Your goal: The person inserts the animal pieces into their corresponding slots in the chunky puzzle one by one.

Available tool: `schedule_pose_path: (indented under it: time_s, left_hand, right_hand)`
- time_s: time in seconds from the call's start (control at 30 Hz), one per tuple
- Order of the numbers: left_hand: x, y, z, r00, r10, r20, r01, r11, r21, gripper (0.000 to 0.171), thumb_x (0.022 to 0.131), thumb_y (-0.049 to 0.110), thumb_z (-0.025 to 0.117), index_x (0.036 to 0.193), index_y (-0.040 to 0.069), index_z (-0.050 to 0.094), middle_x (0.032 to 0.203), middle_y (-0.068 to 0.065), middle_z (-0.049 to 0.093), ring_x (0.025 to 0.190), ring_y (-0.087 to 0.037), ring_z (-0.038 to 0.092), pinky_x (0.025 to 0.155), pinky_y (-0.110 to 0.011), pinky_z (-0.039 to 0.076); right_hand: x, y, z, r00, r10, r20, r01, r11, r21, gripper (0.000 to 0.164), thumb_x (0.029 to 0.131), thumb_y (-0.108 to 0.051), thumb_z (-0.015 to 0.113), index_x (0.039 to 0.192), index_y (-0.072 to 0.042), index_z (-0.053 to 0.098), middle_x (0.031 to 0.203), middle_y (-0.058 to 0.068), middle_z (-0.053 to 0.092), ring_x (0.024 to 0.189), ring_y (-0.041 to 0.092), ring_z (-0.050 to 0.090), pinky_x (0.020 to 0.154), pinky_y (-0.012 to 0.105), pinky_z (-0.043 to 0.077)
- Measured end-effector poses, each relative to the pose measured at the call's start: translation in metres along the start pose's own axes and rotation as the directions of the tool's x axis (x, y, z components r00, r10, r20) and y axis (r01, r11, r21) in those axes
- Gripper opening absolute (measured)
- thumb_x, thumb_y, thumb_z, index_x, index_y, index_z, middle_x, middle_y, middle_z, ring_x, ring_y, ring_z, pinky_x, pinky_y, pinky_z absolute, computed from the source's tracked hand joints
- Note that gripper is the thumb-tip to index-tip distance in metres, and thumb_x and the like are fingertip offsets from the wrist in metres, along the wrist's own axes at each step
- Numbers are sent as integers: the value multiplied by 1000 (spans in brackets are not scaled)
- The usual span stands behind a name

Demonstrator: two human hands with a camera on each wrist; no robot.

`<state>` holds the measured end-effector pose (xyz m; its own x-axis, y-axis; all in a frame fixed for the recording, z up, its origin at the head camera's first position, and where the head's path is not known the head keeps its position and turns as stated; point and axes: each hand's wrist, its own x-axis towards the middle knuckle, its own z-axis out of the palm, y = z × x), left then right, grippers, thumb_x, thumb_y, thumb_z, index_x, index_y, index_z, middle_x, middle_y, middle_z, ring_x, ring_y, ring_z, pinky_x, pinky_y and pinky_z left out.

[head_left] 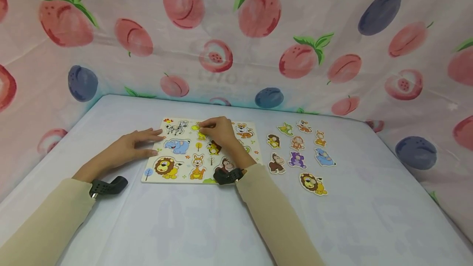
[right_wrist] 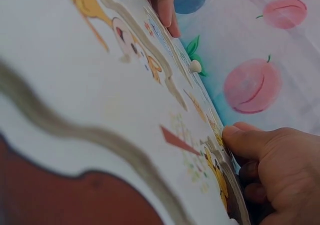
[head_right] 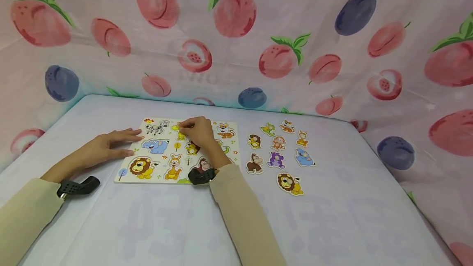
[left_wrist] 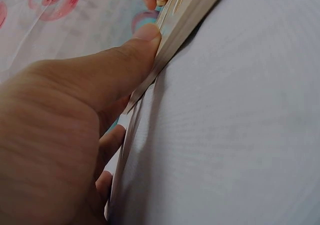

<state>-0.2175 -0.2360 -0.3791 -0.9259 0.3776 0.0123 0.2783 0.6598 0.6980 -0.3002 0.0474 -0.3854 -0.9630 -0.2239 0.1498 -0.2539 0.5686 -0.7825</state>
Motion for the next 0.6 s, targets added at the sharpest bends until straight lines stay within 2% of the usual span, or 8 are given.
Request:
schedule_pose_path:
  time_s: [0.6]
  left_hand:
    - [-1,1,0,1000,0,1,0,1000,1,55,86,42,69,136,21,56,153,-2,34,144,-30,14,108,-66,6]
  right_hand:
    - [0,0,-3,999,-30,30,30,999,-27,12,87,-20,73,98,-18,77,87,-9,68,77,8,59,64,23,49]
